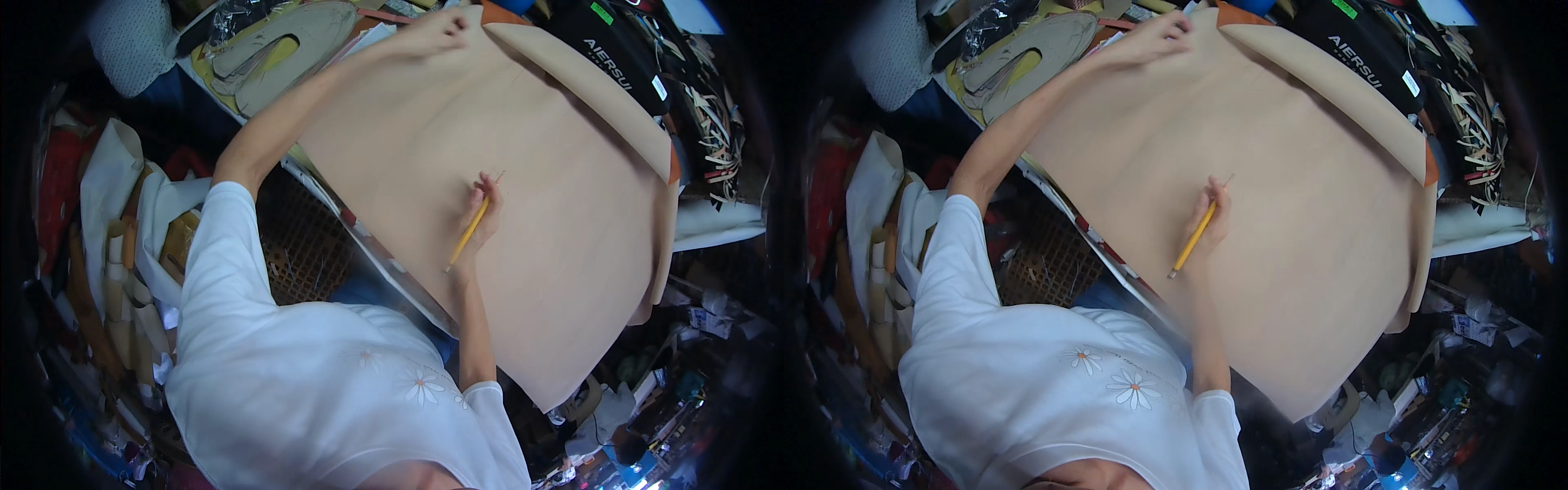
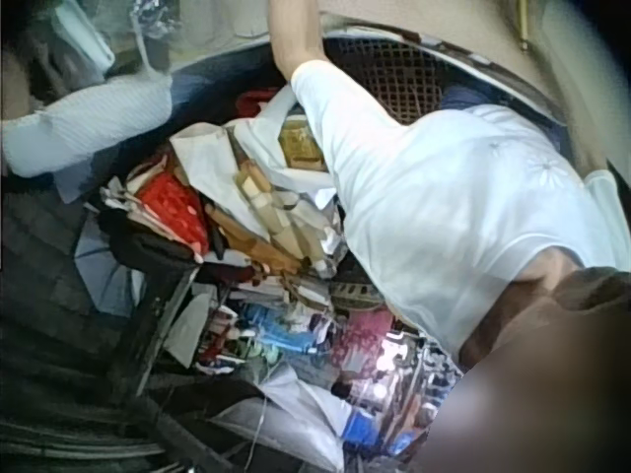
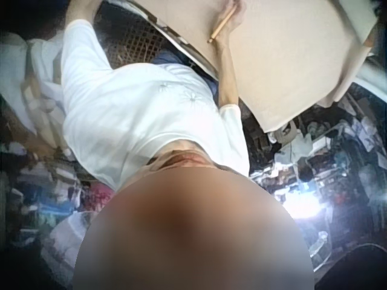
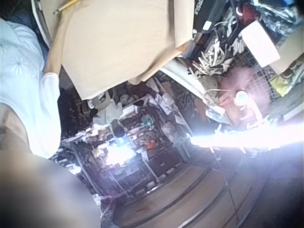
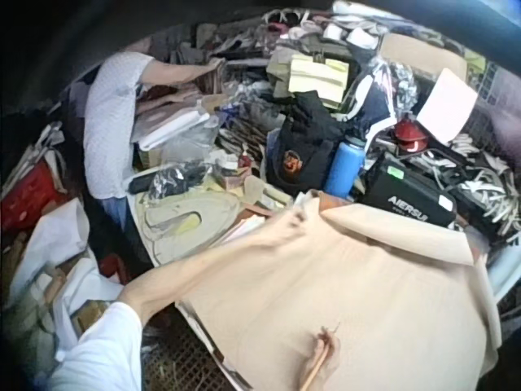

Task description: The person places a U-shaped pattern on a large sheet of beige material and traces its outline with a pencil. They repeat this process multiple times, repositioning the pattern and tracing new outlines. Finally, they use scissors to cut along one of the traced lines.

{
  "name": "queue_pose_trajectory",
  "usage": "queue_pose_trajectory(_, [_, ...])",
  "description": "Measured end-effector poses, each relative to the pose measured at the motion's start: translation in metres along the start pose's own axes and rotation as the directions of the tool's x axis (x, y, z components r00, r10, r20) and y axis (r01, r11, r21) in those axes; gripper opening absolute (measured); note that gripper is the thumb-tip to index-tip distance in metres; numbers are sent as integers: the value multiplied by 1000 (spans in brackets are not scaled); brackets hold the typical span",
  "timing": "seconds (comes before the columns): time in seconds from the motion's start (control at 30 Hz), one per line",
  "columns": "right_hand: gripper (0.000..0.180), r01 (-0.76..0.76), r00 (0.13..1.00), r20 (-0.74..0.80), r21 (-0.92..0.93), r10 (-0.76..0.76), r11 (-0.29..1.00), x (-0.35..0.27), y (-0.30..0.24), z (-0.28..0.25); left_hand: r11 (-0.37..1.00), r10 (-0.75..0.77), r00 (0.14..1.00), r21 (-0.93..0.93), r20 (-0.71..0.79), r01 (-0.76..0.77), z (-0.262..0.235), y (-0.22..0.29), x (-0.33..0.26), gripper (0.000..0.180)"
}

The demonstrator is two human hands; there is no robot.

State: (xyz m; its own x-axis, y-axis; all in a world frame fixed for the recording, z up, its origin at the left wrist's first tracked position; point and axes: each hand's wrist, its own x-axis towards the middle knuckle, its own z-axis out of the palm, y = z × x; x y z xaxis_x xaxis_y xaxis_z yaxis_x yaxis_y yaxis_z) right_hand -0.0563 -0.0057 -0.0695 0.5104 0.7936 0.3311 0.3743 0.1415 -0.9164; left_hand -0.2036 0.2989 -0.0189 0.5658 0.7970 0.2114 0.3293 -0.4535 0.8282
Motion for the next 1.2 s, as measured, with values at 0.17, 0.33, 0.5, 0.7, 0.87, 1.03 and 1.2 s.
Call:
queue_pose_trajectory(0.17, [35,184,966,-164,-101,-198,978,-1,-4,-7,933,-197,939,-348,-283,91,123,81,8,29])
queue_pose_trajectory(0.33, [37,64,954,-285,-121,-96,991,2,-42,-41,810,-334,819,-586,-467,-4,197,101,25,28])
queue_pose_trajectory(0.5, [37,426,800,-276,-365,-533,828,36,-80,-64,818,-271,950,-557,-155,142,209,80,24,25])
queue_pose_trajectory(0.7, [37,529,833,377,-325,-405,784,76,-36,5,936,83,964,-351,253,11,151,30,-1,40])
queue_pose_trajectory(0.87, [20,438,840,473,-304,-265,846,84,6,16,910,-173,869,263,-464,321,42,-33,-99,50])
queue_pose_trajectory(1.03, [20,601,732,565,-273,-380,751,88,8,63,627,-446,783,473,-433,619,-15,-58,-151,63])
queue_pose_trajectory(1.2, [31,456,742,654,-328,-150,827,99,2,81,704,-425,786,382,-448,598,-30,-79,-166,59])
